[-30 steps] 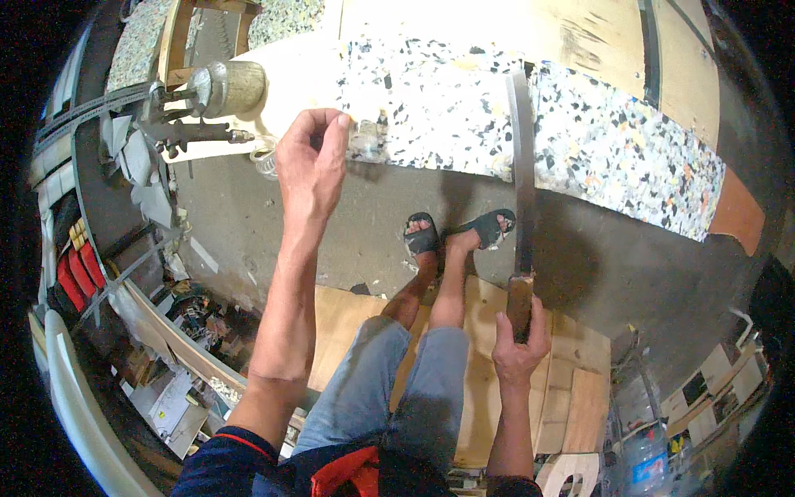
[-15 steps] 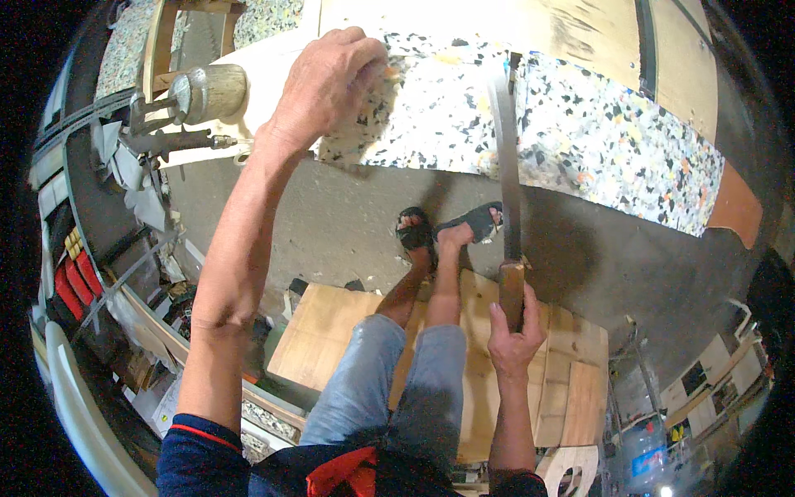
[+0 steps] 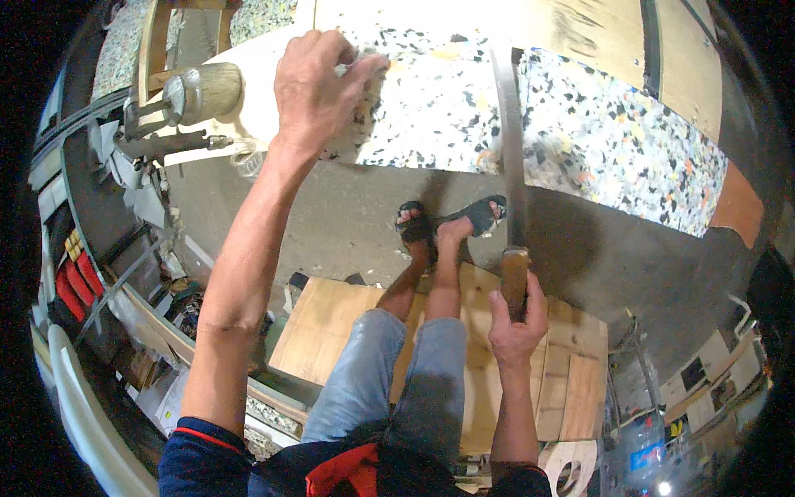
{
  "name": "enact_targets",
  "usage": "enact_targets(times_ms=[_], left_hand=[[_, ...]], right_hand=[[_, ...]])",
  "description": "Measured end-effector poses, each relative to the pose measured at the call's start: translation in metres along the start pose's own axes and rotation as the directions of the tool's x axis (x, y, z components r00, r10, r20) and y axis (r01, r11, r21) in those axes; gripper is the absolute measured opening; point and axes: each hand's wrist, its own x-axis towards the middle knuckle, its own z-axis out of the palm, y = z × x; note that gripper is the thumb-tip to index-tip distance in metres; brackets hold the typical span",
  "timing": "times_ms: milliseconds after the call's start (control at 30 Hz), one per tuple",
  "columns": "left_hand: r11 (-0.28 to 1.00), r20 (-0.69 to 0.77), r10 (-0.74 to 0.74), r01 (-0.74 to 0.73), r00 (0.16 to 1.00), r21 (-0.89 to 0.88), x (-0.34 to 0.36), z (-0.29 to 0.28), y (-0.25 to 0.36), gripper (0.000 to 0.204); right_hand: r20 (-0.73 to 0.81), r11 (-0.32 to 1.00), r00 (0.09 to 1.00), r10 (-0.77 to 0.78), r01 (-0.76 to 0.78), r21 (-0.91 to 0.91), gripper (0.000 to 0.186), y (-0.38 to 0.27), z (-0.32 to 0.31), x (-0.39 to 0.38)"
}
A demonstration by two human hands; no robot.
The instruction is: The person uses a curved metal file to shape the edges of a speckled composite material piece clamped to a workbench. They repeatedly file, wipe, and inspect the edges, occasionally applying glue from a spray gun and pressing small pieces into place.
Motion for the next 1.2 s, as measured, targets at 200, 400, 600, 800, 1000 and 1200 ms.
enact_targets(times_ms=[200,400,600,800,1000,1200], left_hand=[[0.989,-0.086,0.057,-0.044,0.995,0.143,-0.028,-0.020,0.010,0.029],[0.987,0.132,-0.077,0.056,0.988,0.153,-0.040,0.005,0.048,0.035],[0.977,-0.100,-0.179,0.166,0.979,-0.130,-0.044,-0.013,0.006,0.026],[0.988,-0.080,-0.157,0.156,0.984,-0.018,-0.009,-0.002,-0.016,0.021],[0.980,-0.035,-0.193,0.191,0.981,-0.059,0.021,0.005,-0.015,0.038],[0.899,0.226,-0.429,0.437,0.875,0.015,0.051,0.003,-0.013,0.040]], right_hand=[[-0.014,1.000,1.000,-0.005,0.005,-0.016,0.055,-0.007,0.001,0.008],[0.014,1.000,1.000,0.000,0.001,-0.018,0.056,-0.017,0.009,0.011],[0.058,0.999,0.998,-0.031,0.029,0.036,0.060,-0.038,0.016,0.013],[0.108,0.989,0.983,-0.147,0.150,-0.020,0.062,-0.067,0.078,0.021],[0.115,0.967,0.969,-0.221,0.233,-0.103,0.063,-0.079,0.097,0.016],[0.103,0.989,0.985,-0.136,0.141,-0.041,0.062,-0.070,0.084,0.014]])
